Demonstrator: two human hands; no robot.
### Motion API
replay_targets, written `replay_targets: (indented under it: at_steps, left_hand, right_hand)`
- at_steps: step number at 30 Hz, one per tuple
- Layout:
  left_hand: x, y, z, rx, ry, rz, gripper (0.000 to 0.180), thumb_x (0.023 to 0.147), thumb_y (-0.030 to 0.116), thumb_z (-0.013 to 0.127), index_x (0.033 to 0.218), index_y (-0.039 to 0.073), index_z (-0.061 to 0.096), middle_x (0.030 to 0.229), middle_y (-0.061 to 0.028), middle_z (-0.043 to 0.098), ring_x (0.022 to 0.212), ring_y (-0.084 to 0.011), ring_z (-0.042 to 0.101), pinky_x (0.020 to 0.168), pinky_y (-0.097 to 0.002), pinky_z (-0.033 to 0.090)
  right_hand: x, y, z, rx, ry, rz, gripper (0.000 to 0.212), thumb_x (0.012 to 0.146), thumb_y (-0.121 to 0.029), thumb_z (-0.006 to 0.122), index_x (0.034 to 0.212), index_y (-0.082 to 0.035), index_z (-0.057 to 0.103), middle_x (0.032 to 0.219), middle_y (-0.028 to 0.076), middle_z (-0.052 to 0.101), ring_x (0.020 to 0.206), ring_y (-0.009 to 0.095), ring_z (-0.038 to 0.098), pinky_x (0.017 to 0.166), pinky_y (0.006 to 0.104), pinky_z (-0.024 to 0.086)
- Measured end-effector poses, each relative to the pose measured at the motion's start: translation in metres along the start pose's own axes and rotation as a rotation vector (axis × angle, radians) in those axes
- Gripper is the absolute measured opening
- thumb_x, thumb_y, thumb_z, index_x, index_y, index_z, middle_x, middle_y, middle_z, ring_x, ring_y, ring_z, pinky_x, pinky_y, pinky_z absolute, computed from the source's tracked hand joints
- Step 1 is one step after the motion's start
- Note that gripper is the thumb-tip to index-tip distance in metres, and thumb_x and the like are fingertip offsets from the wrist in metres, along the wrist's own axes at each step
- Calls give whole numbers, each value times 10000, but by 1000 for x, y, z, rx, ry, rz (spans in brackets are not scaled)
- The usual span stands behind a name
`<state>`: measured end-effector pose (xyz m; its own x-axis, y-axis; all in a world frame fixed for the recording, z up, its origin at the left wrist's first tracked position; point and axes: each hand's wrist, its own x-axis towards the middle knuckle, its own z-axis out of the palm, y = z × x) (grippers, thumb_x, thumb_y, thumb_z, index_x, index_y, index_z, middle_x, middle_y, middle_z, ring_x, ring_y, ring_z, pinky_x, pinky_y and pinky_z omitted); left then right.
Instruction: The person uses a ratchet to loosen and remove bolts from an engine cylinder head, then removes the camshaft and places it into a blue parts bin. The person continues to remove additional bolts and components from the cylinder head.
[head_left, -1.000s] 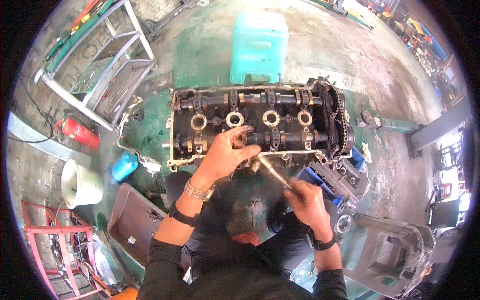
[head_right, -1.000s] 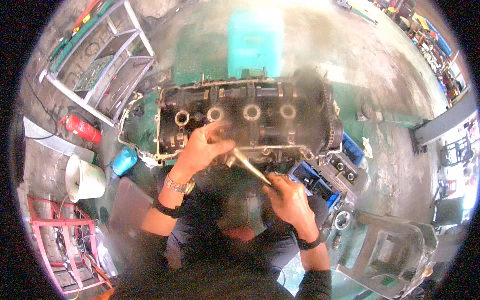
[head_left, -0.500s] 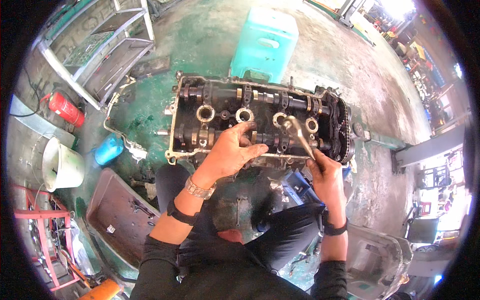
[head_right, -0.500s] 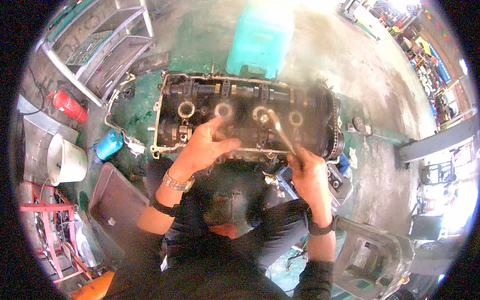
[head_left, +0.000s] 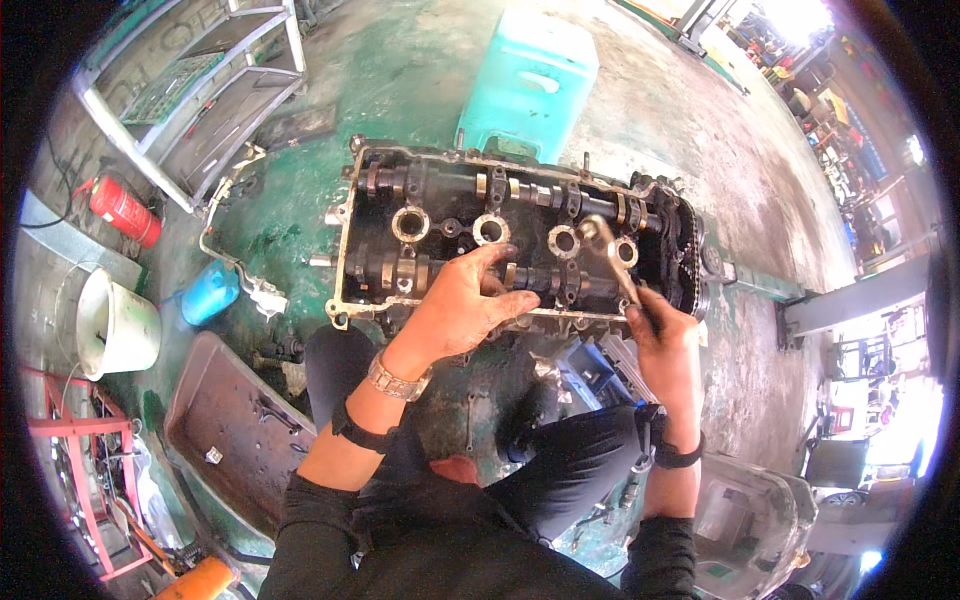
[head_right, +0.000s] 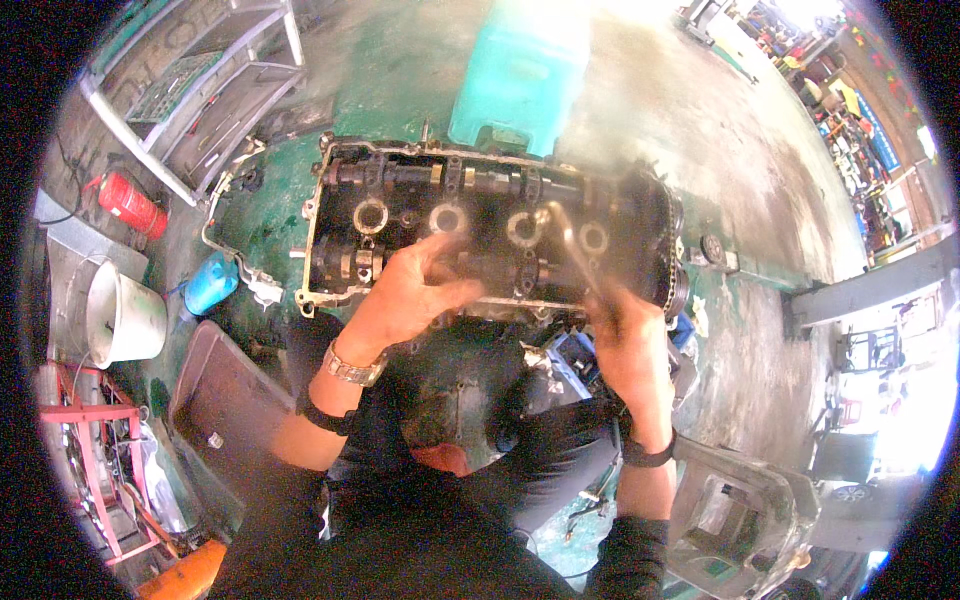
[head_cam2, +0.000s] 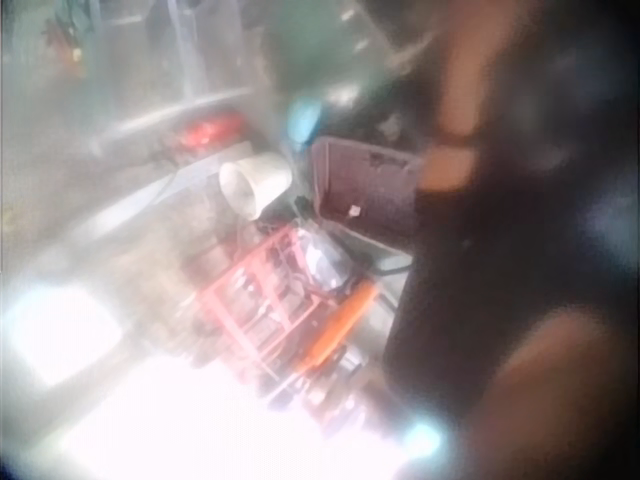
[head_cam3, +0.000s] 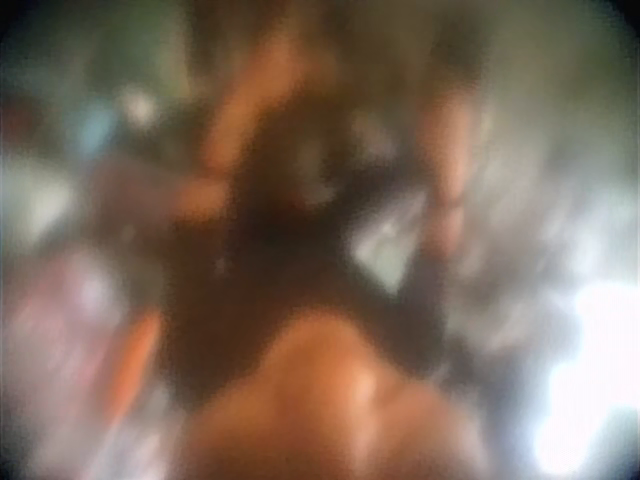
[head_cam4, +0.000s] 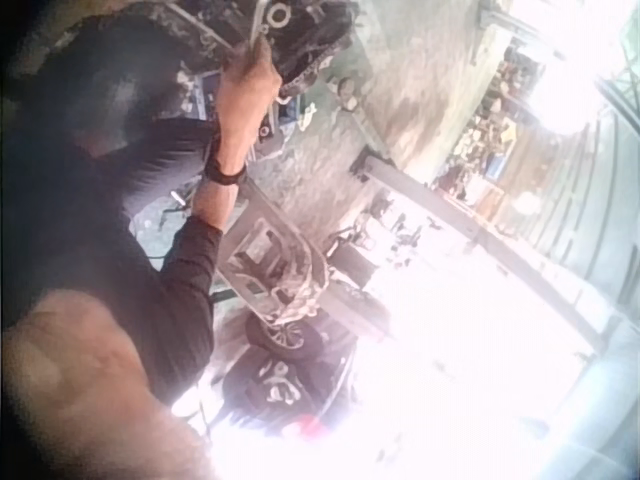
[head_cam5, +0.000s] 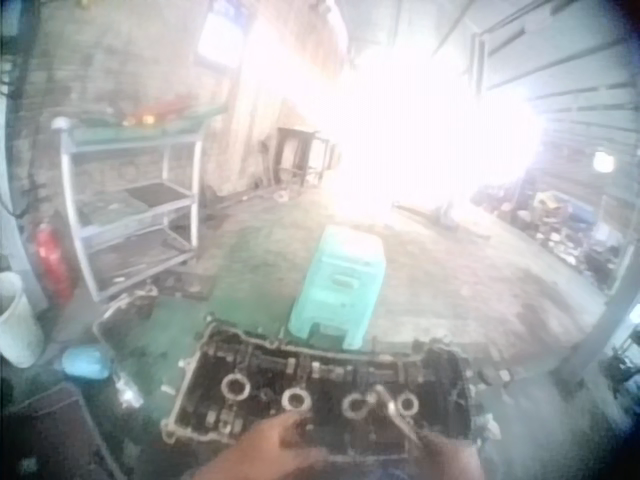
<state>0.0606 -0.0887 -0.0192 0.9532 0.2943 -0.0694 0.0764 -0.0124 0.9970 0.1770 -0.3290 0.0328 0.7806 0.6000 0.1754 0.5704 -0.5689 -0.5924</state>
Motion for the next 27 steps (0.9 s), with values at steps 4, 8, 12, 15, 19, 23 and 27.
replay_targets:
  at_steps: [4, 8, 12, 15, 19, 23, 27]
  left_hand:
    - [-2, -2, -2, -12, -38, -49, 623, 823, 145, 784, 1354, -42, 516, 1022, -58, 696, 768, -70, 604, 668, -256, 511]
    - [0, -5, 0, 32, -11, -33, 563, 833, 142, 774, 1322, -22, 547, 1016, -53, 694, 772, -62, 600, 658, -245, 497]
    - [2, -3, 2, 61, 20, 66, 631, 830, 191, 805, 1325, -79, 521, 706, -43, 658, 631, -50, 527, 575, -239, 433]
    - [0, -1, 2, 64, 28, 44, 614, 830, 190, 805, 1316, -71, 535, 703, -33, 658, 632, -46, 525, 571, -238, 425]
    - [0, 7, 3, 46, -16, 13, 606, 832, 201, 803, 1311, -66, 547, 702, -27, 657, 629, -41, 517, 566, -241, 419]
    - [3, 21, 5, 138, -76, 18, 562, 856, 214, 780, 1298, -62, 569, 701, -26, 652, 627, -32, 500, 549, -237, 408]
    - [17, 31, 15, 178, -154, 77, 506, 877, 256, 742, 1281, -20, 612, 733, 7, 661, 637, -50, 527, 602, -233, 428]
  right_hand:
    - [-16, -3, -4, 207, 131, 44, 204, 913, -93, 660, 1068, 38, 662, 767, 167, 666, 654, 166, 591, 644, 305, 486]
    - [-14, 1, 4, 104, -82, 71, 233, 917, -133, 652, 1087, 27, 648, 829, 252, 658, 710, 351, 662, 679, 386, 503]
    - [-6, 10, 10, 37, -11, -11, 208, 908, -98, 642, 1083, 15, 645, 793, 261, 626, 726, 409, 645, 653, 415, 490]
    - [-27, 17, 10, 224, -31, 150, 219, 924, -91, 636, 1104, 32, 648, 721, 164, 635, 641, 190, 614, 608, 345, 477]
    - [-74, 27, 20, 510, -65, 318, 191, 934, -71, 621, 1070, 56, 663, 694, 14, 609, 645, 87, 537, 585, 263, 449]
    - [-110, 36, 50, 581, -58, 368, 193, 926, -76, 634, 1071, 46, 670, 670, 5, 586, 623, 51, 513, 553, 244, 426]
    - [-126, 39, 72, 766, -93, 403, 197, 956, -104, 613, 1080, 38, 671, 681, -25, 589, 586, 52, 498, 527, 237, 412]
